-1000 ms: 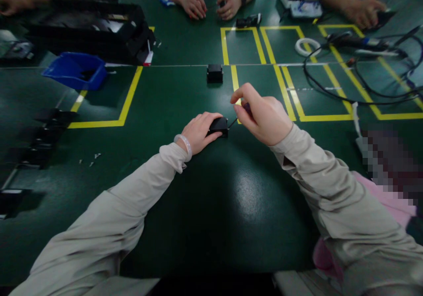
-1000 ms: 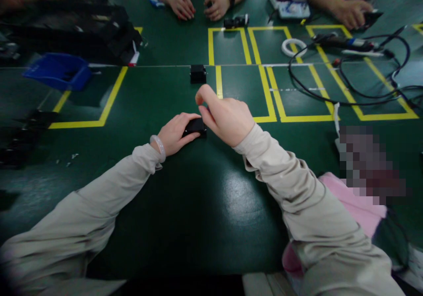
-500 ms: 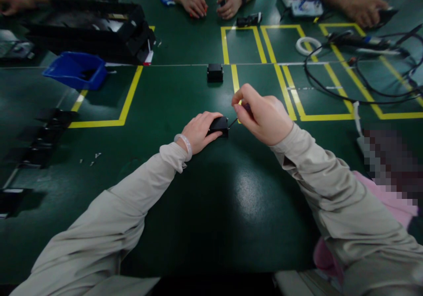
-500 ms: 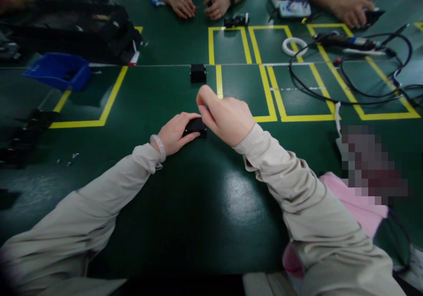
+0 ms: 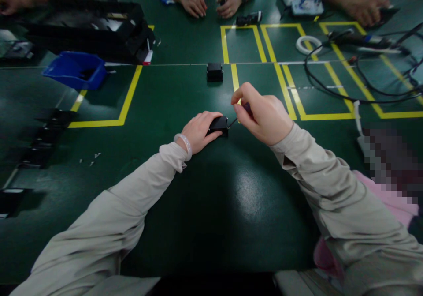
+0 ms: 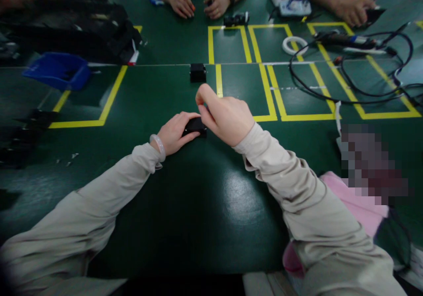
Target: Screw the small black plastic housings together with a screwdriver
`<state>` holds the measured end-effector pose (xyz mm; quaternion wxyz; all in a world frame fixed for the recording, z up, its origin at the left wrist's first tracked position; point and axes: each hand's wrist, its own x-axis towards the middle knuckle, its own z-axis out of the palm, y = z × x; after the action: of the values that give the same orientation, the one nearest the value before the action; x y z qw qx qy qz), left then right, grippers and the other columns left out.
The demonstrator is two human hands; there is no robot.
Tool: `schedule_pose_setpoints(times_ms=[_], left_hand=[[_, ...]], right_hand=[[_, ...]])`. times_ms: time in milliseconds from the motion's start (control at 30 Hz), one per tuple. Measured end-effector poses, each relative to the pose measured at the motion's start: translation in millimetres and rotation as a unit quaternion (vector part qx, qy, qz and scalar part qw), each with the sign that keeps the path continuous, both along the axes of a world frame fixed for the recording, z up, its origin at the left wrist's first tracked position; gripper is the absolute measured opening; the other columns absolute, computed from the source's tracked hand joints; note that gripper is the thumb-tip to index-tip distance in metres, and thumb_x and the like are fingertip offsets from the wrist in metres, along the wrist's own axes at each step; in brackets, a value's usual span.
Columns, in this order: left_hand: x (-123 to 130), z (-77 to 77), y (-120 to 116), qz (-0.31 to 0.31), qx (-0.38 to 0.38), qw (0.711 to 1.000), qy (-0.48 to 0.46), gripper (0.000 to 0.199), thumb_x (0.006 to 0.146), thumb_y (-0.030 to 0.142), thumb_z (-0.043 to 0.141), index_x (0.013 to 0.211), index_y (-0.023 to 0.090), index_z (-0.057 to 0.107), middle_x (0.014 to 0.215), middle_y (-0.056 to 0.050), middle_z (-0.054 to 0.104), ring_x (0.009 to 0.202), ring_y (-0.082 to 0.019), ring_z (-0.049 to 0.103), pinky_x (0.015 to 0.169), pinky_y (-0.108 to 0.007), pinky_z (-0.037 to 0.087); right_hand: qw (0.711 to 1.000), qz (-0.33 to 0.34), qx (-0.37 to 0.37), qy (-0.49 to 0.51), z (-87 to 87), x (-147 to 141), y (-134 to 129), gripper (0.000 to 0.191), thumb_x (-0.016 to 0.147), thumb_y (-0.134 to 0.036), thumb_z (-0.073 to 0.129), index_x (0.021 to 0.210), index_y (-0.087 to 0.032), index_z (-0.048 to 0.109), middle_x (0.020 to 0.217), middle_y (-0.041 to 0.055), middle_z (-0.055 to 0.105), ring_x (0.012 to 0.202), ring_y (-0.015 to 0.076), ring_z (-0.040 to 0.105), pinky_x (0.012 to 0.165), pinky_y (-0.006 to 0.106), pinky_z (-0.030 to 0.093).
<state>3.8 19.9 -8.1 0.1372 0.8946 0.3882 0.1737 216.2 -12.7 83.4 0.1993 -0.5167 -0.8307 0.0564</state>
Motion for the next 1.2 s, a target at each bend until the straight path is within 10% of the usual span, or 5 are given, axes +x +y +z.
schedule_pose_setpoints(times_ms=[1200], left_hand=[[0.7, -1.4, 0.7, 0.0, 0.006, 1.0, 0.001, 0.045, 0.094, 0.036, 0.056, 0.133, 0.014, 0.048, 0.123, -0.014, 0.059, 0.107, -0.028, 0.056, 0.097, -0.044, 0.046]], right_hand=[[1.0, 0.012, -0.001, 0.008, -1.7, -0.4, -0.5, 0.033, 0.095, -0.033, 0.034, 0.113, -0.015, 0.056, 0.079, 0.0032, 0.064, 0.065, 0.014, 0.057, 0.066, 0.028, 0.04]])
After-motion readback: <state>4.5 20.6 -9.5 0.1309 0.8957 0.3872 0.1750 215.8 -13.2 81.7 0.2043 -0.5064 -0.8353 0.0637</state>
